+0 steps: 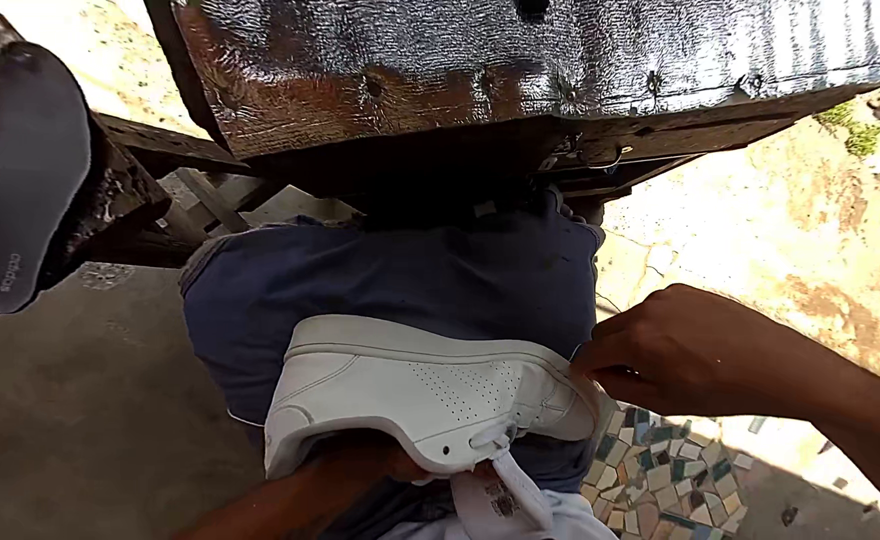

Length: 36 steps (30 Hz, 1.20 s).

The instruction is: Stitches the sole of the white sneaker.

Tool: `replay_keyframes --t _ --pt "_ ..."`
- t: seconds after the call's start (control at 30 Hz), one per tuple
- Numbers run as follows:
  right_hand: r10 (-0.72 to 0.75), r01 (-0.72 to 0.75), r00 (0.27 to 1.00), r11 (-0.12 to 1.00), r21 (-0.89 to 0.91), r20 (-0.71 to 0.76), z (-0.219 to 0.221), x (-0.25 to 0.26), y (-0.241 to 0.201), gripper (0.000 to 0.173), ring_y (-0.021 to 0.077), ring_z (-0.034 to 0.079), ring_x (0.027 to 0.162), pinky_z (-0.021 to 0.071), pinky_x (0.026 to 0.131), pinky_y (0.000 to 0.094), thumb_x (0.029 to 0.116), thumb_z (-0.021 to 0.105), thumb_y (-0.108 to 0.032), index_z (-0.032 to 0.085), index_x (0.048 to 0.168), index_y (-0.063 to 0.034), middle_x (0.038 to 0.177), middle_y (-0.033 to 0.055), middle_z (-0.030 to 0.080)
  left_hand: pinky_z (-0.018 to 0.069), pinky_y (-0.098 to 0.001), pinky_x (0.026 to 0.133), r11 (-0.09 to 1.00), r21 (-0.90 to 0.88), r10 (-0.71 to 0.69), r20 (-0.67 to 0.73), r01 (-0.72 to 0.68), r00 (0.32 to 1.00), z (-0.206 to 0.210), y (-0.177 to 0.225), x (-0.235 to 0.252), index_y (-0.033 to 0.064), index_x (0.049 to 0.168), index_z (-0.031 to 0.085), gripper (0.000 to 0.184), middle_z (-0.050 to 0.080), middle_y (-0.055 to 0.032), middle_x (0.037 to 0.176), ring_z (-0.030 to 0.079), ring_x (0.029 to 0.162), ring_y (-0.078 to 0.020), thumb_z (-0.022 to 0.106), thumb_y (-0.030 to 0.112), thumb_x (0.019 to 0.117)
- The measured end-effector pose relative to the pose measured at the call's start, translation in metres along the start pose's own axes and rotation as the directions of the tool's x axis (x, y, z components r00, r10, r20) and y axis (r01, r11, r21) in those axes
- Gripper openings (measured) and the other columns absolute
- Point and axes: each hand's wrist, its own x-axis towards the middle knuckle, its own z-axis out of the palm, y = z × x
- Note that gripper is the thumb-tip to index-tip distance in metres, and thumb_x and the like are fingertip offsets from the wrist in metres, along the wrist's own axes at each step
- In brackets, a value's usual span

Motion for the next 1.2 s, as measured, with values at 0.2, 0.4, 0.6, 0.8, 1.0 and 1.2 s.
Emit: replay_keyframes --t 0.2,0.4,0.6,0.8,1.0,1.2 --pt "0.086 -0.088 0.995 0.995 0.038 0.048 0.014 0.016 -0.007 0.024 0.0095 0.056 0.055 0.0412 0.047 0.0316 0.0999 0.052 -0.031 0.070 0.089 -0.0209 0.063 -0.0061 0.057 0.0487 -0.0074 0.087 0.989 -0.146 -0.001 -0.062 -0.008 0.998 0.003 -0.031 0.006 -0.0040 0.102 0.072 0.021 0.074 0.0090 0.094 0.063 0.093 0.0138 0.074 0.004 0.0822" --pt "0.078 -0.092 0.991 0.988 0.124 0.110 -0.001 0.030 0.006 0.018 0.0079 0.056 0.057 0.0443 0.050 0.0336 0.0984 0.058 -0.030 0.069 0.089 -0.0193 0.062 -0.0069 0.056 0.0546 -0.0149 0.090 0.930 -0.366 -0.057 -0.071 0.028 0.996 0.011 0.007 0.019 0.0169 0.099 0.073 0.027 0.075 0.0155 0.095 0.067 0.095 0.0068 0.079 0.000 0.0790" --pt "-0.018 -0.048 0.977 0.953 -0.300 -0.212 -0.047 0.018 -0.006 0.040 0.0302 0.061 0.124 0.0480 0.098 0.0602 0.0948 0.062 -0.048 0.072 0.124 -0.0223 0.137 0.0027 0.064 0.0584 -0.0364 0.102 0.978 0.022 0.206 -0.291 -0.208 0.934 -0.039 0.043 -0.085 0.0061 0.126 0.067 0.032 0.073 -0.0085 0.122 0.070 0.115 -0.0223 0.064 0.027 0.1016" --pt "-0.297 0.281 0.754 0.952 -0.121 -0.586 -0.011 0.008 -0.074 0.027 0.0107 0.068 0.103 0.0541 0.081 0.0313 0.1041 0.054 -0.023 0.068 0.127 -0.0246 0.139 -0.0037 0.065 0.0462 -0.0715 0.094 0.430 0.616 0.190 -0.777 0.660 0.601 -0.137 -0.014 -0.236 0.0099 0.113 0.073 0.029 0.062 -0.0189 0.136 0.061 0.121 -0.0434 0.057 0.032 0.1031" --pt "-0.281 0.127 0.869 0.922 -0.367 -0.406 0.039 0.086 -0.137 0.041 0.0246 0.062 0.059 0.0489 0.048 0.0386 0.1003 0.052 -0.005 0.060 0.140 -0.0124 0.126 0.0118 0.066 0.0517 -0.0391 0.053 0.315 0.903 0.590 -0.428 0.293 0.685 -0.025 0.065 -0.105 0.0062 0.110 0.075 0.027 0.069 -0.0104 0.090 0.066 0.068 -0.0223 0.054 0.022 0.1030" --pt "-0.307 0.150 0.772 0.939 -0.310 -0.557 0.057 0.023 -0.115 0.018 0.0209 0.066 0.089 0.0527 0.074 0.0343 0.1033 0.052 -0.013 0.063 0.116 -0.0177 0.105 0.0067 0.067 0.0569 -0.0512 0.061 0.289 0.940 0.133 -0.229 0.183 0.964 0.000 0.079 -0.023 0.0031 0.104 0.070 0.019 0.069 -0.0159 0.094 0.070 0.077 -0.0336 0.061 0.019 0.0998"
